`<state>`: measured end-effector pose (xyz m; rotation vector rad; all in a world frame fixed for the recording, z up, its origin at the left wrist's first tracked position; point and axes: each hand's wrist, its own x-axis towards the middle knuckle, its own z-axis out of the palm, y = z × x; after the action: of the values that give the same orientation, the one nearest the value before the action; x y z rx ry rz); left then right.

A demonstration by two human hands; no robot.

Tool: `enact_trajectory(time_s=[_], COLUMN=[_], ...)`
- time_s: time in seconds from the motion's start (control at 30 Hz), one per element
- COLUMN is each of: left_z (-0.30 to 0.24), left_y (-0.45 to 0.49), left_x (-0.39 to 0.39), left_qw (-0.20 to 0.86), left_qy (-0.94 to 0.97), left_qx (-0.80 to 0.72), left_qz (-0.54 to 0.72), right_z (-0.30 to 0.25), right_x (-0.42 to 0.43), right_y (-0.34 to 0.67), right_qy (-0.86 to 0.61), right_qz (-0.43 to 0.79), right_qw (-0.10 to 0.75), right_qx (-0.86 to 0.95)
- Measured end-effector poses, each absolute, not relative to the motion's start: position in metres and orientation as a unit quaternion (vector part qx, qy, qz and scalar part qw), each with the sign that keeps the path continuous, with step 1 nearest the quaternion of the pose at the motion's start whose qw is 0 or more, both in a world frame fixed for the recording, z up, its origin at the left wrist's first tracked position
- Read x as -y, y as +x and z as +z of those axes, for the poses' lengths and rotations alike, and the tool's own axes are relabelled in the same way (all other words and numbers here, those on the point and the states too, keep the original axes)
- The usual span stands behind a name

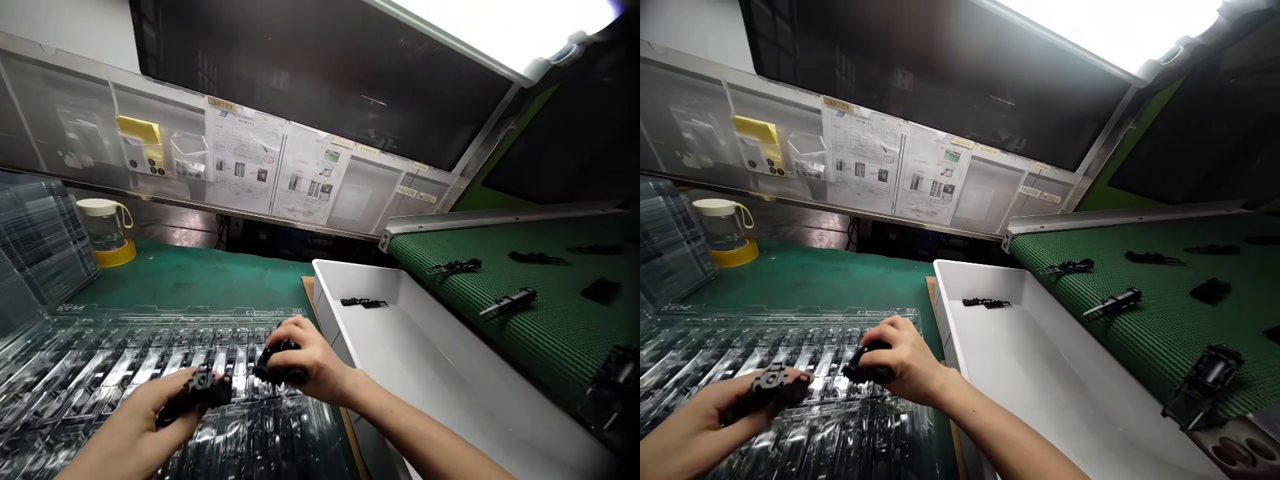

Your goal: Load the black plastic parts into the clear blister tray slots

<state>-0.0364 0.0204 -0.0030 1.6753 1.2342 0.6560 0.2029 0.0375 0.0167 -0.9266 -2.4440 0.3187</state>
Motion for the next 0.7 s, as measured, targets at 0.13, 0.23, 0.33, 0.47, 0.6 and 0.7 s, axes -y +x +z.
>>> enact_trajectory(time_s=[0.13, 0.23, 0.33, 0.47, 0.6, 0.7], left_z=[-0.018, -0.041, -0.060, -0.065, -0.059, -0.060], left_y=[-0.023, -0.009, -0.003, -0.008, -0.010, -0.007], left_x=[-0.050, -0.070, -0.078, -0.070, -0.062, -0.061], left_qw=[0.188, 0.130, 0.136, 0.145, 0.117, 0.053], left_qy=[0.872, 0.912, 0.919, 0.899, 0.887, 0.896], left_qx=[-0.358, -0.311, -0.301, -0.369, -0.420, -0.407], left_qz=[0.277, 0.232, 0.214, 0.187, 0.155, 0.167], right_z=[-0.007, -0.024, -0.029, -0.019, -0.012, -0.016], right_x=[-0.067, -0.077, -0.076, -0.063, -0.052, -0.052], right_y=[0.210, 0.217, 0.230, 0.244, 0.246, 0.241], right_qy=[-0.258, -0.253, -0.309, -0.373, -0.378, -0.349], right_qz=[-0.023, -0.042, -0.005, 0.082, 0.134, 0.122], right_qw=[0.127, 0.083, 0.040, 0.034, 0.037, 0.057], right_qx=[0.957, 0.963, 0.950, 0.924, 0.915, 0.927])
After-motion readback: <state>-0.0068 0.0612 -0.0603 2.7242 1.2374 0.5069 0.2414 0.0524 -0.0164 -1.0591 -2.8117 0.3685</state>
